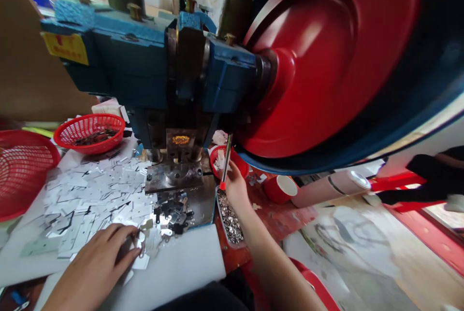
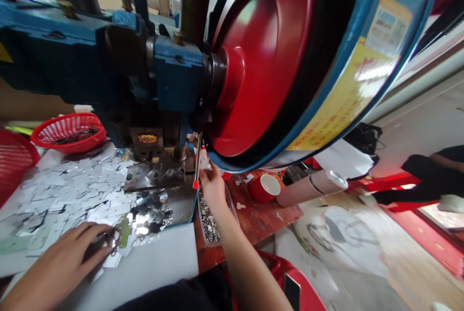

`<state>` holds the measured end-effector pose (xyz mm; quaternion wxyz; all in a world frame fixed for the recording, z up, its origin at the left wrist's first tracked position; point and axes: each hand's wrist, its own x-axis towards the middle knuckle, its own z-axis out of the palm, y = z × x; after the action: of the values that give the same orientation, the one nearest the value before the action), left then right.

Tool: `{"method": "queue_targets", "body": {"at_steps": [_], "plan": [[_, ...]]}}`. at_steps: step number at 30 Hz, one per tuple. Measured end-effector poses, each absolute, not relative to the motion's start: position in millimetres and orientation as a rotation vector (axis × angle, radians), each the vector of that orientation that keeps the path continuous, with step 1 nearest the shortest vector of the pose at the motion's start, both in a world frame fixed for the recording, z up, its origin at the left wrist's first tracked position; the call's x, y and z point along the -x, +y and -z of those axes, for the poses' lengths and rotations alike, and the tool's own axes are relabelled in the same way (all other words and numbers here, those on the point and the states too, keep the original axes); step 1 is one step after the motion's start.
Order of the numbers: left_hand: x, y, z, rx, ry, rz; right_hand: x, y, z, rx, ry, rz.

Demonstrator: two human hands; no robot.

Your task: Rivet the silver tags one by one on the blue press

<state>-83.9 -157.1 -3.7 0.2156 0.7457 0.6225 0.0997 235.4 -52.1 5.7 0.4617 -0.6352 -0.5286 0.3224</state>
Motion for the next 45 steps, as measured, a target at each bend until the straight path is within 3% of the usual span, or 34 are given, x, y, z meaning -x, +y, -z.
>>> {"method": "queue_targets", "body": {"at_steps": [7, 13, 22, 31, 45], "plan": [[76, -152, 3, -2.11, 1.687, -0.224, -216, -109, -9, 1.274, -2.303, -0.817], [64, -153, -1, -2.154, 1.629, -0.366, -206, -111, -7, 1.384, -2.518, -0.614], [35, -131, -11, -2.226, 1.443, -0.431, -209, -116, -4, 1.393, -2.554, -0.53], [88, -111, -16, -2.176, 1.802, -0.433, -203, -114, -2, 1.412, -2.257, -0.667], [77, -93, -17, -2.141, 1.688, -0.237, -152, -2, -22, 1.437, -1.883, -0.639]]}}
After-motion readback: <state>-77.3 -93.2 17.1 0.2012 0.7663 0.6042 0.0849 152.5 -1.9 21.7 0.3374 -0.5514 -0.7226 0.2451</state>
